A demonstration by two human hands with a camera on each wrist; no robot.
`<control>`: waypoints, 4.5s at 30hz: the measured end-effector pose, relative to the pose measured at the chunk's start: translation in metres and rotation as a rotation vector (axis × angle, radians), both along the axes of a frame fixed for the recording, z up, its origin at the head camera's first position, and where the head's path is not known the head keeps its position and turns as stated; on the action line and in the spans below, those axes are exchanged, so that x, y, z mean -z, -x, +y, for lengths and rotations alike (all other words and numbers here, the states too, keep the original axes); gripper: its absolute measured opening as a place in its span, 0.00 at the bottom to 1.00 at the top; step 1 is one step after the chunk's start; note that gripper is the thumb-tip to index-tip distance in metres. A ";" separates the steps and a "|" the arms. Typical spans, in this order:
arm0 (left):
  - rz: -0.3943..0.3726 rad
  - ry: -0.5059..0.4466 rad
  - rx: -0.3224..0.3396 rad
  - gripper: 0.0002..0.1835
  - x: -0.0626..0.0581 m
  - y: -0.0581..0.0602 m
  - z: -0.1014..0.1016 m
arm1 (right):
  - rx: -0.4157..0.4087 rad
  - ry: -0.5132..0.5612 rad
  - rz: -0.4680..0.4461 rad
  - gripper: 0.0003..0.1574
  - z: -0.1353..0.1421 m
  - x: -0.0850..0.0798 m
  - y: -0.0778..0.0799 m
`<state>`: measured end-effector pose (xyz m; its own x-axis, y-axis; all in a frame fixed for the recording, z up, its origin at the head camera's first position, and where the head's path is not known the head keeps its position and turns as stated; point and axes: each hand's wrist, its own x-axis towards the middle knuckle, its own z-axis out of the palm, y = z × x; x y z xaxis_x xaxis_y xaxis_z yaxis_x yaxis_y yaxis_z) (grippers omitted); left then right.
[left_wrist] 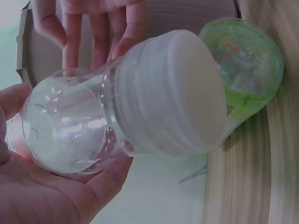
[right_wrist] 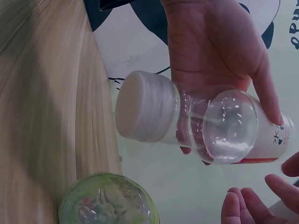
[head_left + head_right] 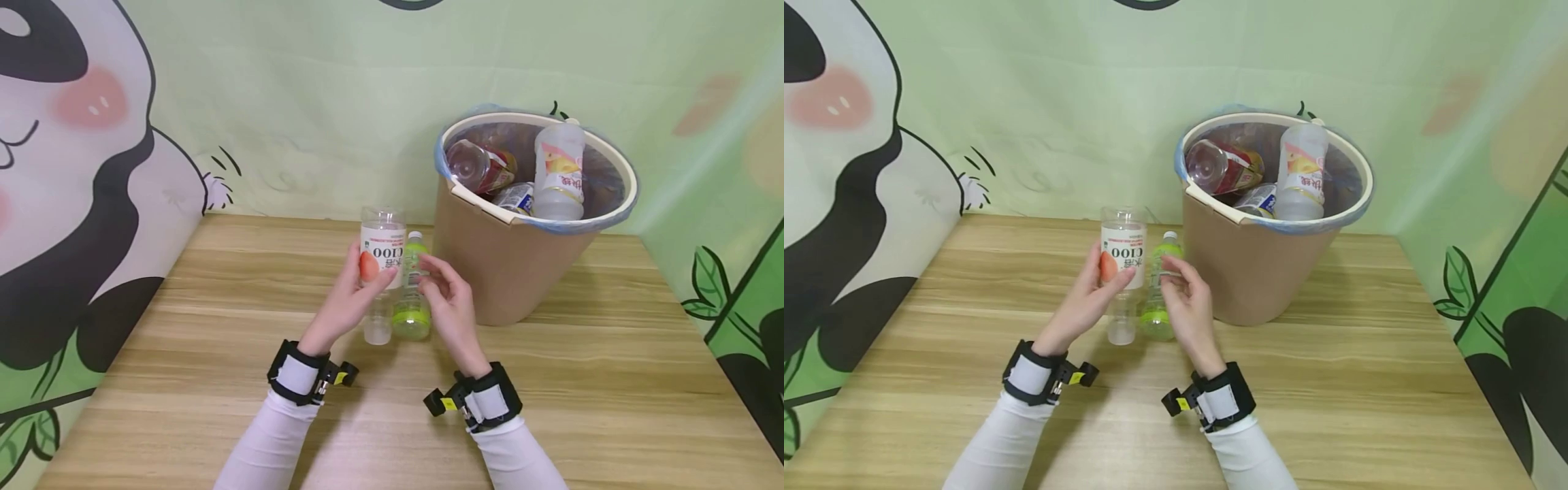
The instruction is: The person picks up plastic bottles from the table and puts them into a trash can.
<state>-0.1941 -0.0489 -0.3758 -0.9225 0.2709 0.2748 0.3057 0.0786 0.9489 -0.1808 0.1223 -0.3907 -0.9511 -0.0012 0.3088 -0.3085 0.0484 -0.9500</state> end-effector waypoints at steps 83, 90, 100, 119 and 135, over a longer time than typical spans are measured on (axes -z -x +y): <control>0.053 -0.003 -0.274 0.26 -0.013 -0.011 0.008 | -0.167 -0.054 -0.086 0.45 -0.006 -0.004 -0.001; 0.049 -0.013 -0.274 0.27 0.003 0.003 0.005 | -0.183 -0.061 -0.018 0.46 -0.005 -0.014 0.002; 0.115 -0.027 -0.271 0.28 0.011 0.013 0.006 | -0.255 -0.106 0.103 0.47 -0.006 -0.046 0.004; 0.162 0.023 -0.262 0.26 0.001 0.012 0.017 | -0.149 0.023 0.238 0.43 0.017 -0.157 0.017; 0.180 0.027 -0.262 0.27 0.007 0.010 0.018 | 0.151 0.294 0.125 0.54 0.074 -0.184 0.046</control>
<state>-0.2045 -0.0310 -0.3831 -0.8991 0.0395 0.4359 0.4345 0.2014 0.8779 -0.2267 0.1963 -0.2069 -0.8886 0.2425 0.3892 -0.4336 -0.1678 -0.8854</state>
